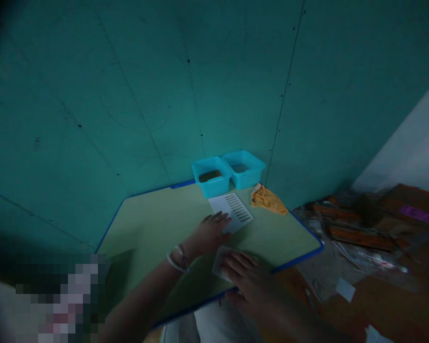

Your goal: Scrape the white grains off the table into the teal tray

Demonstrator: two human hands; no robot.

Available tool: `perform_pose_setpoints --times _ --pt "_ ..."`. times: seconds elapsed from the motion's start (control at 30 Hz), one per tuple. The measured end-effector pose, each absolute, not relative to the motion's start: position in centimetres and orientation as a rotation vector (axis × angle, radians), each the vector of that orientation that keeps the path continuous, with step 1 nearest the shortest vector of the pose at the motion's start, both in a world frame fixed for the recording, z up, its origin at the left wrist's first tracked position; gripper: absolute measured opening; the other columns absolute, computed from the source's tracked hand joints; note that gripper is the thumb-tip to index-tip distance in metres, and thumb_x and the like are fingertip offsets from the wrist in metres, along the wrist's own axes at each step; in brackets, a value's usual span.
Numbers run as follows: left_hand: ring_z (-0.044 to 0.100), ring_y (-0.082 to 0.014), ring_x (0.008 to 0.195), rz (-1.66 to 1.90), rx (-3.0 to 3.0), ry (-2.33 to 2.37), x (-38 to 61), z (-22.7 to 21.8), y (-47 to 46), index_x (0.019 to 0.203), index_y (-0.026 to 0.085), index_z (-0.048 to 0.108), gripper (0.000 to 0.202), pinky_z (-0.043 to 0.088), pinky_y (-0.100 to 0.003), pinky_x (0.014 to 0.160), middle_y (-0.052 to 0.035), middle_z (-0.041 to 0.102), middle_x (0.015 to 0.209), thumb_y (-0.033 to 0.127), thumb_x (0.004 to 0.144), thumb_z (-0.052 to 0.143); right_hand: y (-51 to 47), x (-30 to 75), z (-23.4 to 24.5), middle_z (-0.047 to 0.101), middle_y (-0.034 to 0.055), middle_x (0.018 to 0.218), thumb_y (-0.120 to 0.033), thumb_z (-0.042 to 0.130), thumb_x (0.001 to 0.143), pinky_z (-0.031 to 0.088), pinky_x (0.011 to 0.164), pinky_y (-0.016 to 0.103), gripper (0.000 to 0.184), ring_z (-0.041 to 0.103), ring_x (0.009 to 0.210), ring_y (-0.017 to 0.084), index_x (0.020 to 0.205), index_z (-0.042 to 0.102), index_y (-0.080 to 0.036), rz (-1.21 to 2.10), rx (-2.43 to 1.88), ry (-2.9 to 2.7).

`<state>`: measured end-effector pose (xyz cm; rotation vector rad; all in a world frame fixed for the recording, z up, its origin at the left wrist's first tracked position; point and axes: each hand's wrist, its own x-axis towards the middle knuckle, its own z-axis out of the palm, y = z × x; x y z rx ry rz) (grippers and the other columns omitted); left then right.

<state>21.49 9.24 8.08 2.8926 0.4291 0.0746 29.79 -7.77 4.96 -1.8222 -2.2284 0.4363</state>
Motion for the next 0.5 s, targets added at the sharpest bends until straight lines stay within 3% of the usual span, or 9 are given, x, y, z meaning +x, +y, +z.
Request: perform_pose_setpoints --times 0.1,0.27,0.4,0.5 --pt "0.035 -0.0304 0.129 0.054 2.921 0.463 22.5 6.9 9.2 0.129 0.016 0.042 0.052 0.03 -0.053 0.103 -0.0153 0.042 0.14 0.045 0.085 0.039 -9.7 34.5 4.1 0.038 0.0079 0.142 -0.039 0.034 0.09 0.029 0.106 0.047 0.048 0.03 0.132 0.024 0.134 0.042 -0.021 0.328 -2.126 -2.016" --pt "0.041 -0.0331 0.125 0.011 2.95 0.589 19.9 6.5 8.4 0.125 0.016 0.045 0.049 0.032 -0.057 0.099 -0.0173 0.047 0.136 0.043 0.084 0.041 -10.0 39.5 3.2 0.043 0.0108 0.139 -0.043 0.034 0.088 0.029 0.105 0.047 0.05 0.033 0.13 0.025 0.13 0.048 -0.018 0.119 -2.396 -1.759" --pt "0.054 -0.029 0.11 -0.034 2.976 0.715 16.4 7.0 8.4 0.112 0.016 0.055 0.034 0.044 -0.046 0.092 -0.0135 0.059 0.121 0.033 0.083 0.046 -7.2 37.2 3.6 0.044 0.0141 0.137 -0.04 0.038 0.086 0.029 0.104 0.05 0.051 0.034 0.129 0.029 0.127 0.05 -0.013 0.064 -2.426 -1.711" --pt "0.057 -0.0259 0.105 -0.034 2.964 0.846 13.8 7.2 8.8 0.114 0.017 0.054 0.034 0.046 -0.04 0.089 -0.0119 0.061 0.118 0.028 0.082 0.047 -5.8 32.1 4.3 0.042 0.0135 0.139 -0.039 0.039 0.087 0.027 0.106 0.048 0.05 0.032 0.13 0.027 0.129 0.049 -0.012 0.227 -2.179 -1.957"
